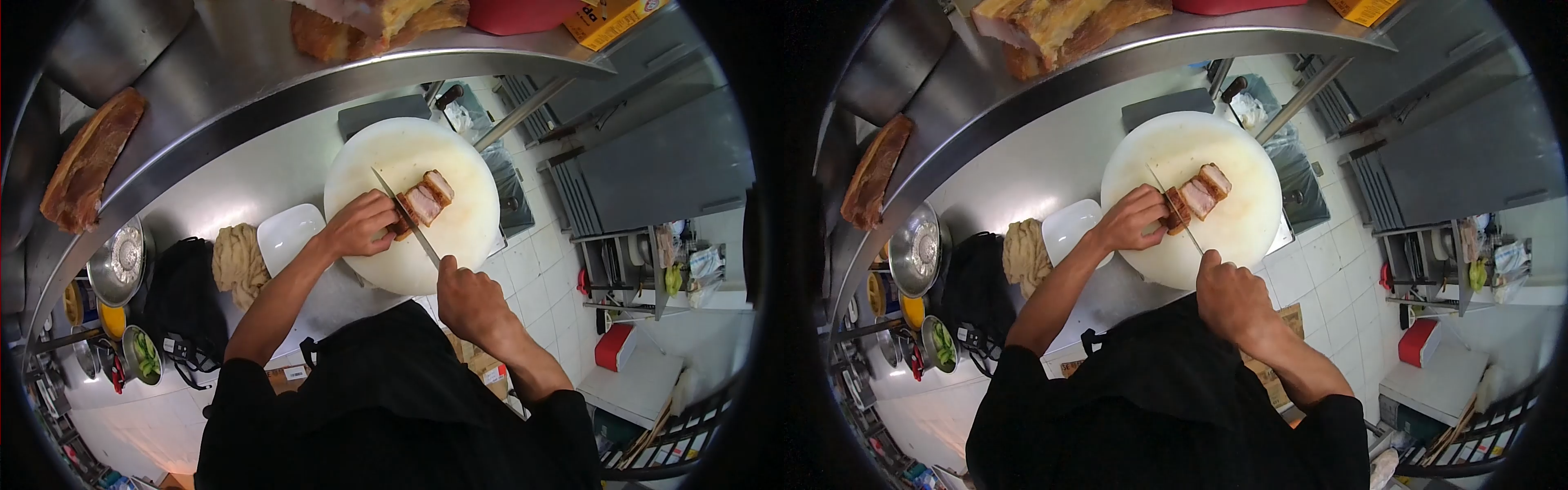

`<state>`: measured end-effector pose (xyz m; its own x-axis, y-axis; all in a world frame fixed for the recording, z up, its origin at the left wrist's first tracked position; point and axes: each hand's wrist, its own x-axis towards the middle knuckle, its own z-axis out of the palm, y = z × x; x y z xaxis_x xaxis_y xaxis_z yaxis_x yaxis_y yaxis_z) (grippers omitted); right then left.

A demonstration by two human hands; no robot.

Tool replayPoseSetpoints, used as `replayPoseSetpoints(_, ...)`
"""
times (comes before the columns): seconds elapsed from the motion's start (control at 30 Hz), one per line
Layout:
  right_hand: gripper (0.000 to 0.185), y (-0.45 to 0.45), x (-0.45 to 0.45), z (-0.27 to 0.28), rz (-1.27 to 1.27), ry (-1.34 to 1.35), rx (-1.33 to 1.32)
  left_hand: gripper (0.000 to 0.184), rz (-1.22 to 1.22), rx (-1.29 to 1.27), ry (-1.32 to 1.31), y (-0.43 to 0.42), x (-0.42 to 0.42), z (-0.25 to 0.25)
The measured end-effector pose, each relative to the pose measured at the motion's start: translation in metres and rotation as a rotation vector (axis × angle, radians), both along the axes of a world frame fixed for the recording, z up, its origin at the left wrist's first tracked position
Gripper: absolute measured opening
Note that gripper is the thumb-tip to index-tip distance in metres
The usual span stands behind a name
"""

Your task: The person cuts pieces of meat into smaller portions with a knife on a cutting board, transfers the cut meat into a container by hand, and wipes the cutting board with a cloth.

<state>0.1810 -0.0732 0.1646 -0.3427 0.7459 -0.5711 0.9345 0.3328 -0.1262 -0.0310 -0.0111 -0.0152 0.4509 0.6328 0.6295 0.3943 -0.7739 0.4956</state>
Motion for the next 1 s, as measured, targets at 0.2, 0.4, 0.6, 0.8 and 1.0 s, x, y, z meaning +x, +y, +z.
replayPoseSetpoints(0.2,0.02,0.036,-0.018,-0.035,-0.038,0.107,0.007,0.026,-0.042,-0.04,-0.02,0.001,0.001,-0.004)
replayPoseSetpoints(0.4,0.022,0.019,-0.001,0.004,-0.136,-0.042,-0.217,0.027,-0.015,-0.041,-0.023,0.001,0.0,0.001)
replayPoseSetpoints(0.6,0.026,0.027,-0.005,-0.051,-0.108,0.192,-0.034,0.031,-0.02,-0.037,-0.019,0.001,0.0,-0.003)
replayPoseSetpoints(0.8,0.025,0.016,0.002,-0.071,-0.102,0.194,-0.018,0.03,0.006,-0.048,-0.017,0.0,-0.001,-0.006)
replayPoseSetpoints(1.0,0.017,0.023,0.002,-0.097,-0.148,0.202,0.061,0.029,0.204,0.245,0.055,-0.021,-0.011,0.035)
